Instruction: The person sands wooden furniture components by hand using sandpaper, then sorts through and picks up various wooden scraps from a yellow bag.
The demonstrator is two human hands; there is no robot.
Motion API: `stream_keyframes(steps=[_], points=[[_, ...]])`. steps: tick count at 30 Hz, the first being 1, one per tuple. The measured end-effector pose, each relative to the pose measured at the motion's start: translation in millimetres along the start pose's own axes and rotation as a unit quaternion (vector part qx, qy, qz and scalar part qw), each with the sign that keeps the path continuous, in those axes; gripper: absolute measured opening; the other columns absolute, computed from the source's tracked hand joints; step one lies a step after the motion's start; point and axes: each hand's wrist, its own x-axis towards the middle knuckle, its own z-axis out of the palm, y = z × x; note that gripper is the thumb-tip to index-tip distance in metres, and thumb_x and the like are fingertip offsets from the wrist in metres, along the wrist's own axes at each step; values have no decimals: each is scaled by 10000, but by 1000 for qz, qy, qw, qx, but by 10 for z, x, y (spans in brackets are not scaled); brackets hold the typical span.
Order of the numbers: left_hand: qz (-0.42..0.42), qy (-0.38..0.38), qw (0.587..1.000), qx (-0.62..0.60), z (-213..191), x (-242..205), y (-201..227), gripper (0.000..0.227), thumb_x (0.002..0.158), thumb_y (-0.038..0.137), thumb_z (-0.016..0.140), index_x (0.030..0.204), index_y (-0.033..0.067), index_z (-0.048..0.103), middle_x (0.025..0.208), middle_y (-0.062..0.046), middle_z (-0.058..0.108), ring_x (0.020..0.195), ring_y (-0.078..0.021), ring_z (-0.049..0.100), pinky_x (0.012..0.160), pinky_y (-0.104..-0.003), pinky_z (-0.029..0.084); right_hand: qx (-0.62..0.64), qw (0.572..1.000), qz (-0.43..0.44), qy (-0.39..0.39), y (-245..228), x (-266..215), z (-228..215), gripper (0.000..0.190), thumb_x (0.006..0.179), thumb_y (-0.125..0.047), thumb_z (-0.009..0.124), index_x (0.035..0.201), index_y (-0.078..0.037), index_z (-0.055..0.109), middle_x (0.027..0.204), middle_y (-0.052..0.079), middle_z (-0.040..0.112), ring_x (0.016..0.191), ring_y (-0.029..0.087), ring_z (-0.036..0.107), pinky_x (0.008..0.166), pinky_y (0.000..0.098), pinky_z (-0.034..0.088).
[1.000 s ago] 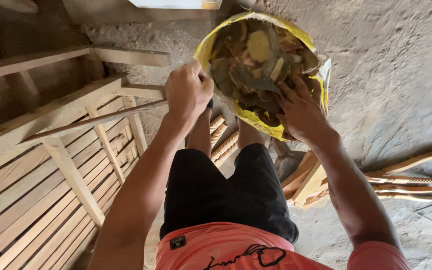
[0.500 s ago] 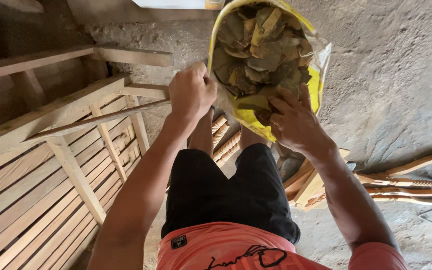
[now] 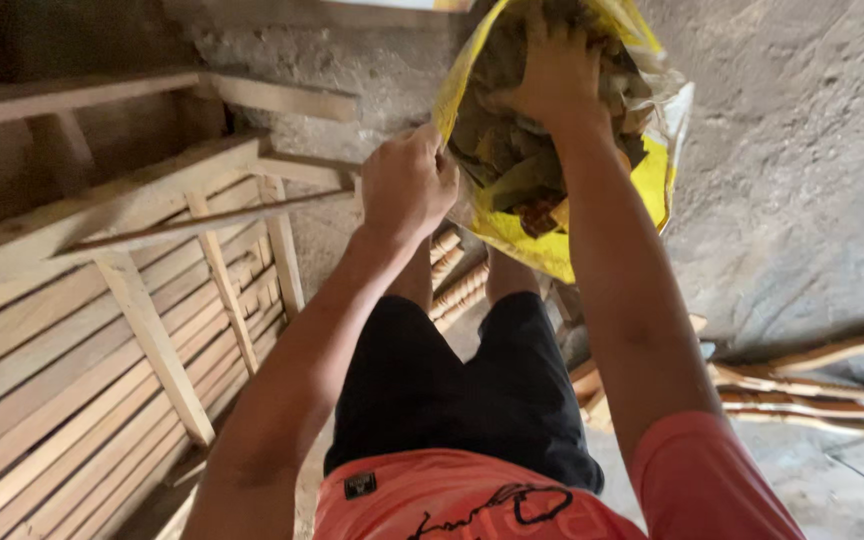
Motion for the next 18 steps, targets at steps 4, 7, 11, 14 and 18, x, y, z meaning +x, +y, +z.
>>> stream_keyframes(steps=[4,7,11,14,18], points=[[-10,74,997,-7,-104,159,-49,110,899,84,700,806,47,655,759,-141,714,657,-306,714,635,-458,564,-18,993,-19,-114,2,-368,226,455,949,-329,741,1361,-145,684,1445,217,583,1362,427,502,1127,576,417],[-5,100,994,39,-158,301,-15,110,869,131,731,824,50,672,803,-167,719,725,-389,701,658,-511,548,20,994,-105,10,-48,-1048,-30,436,788,-232,774,1224,-222,770,1368,141,598,1340,366,472,1130,575,350],[-15,75,997,29,-137,309,34,106,843,146,712,846,49,667,867,-168,725,769,-405,700,696,-509,557,60,991,-121,6,-83,-1613,-462,417,805,-139,756,1210,-232,784,1412,85,596,1404,343,452,1160,533,357],[12,100,993,54,-167,278,117,127,840,135,747,843,56,647,843,-139,731,717,-362,713,640,-488,574,76,987,-137,46,-89,-1771,-557,340,779,-142,768,1110,-215,798,1468,165,574,1389,386,458,1114,550,387],[102,145,982,61,-219,149,412,232,891,36,735,1089,-20,629,895,-197,681,570,-197,677,417,-311,553,134,975,-146,99,-49,-1834,-452,323,810,-109,774,1126,-170,796,1453,191,579,1381,402,503,1133,543,427]])
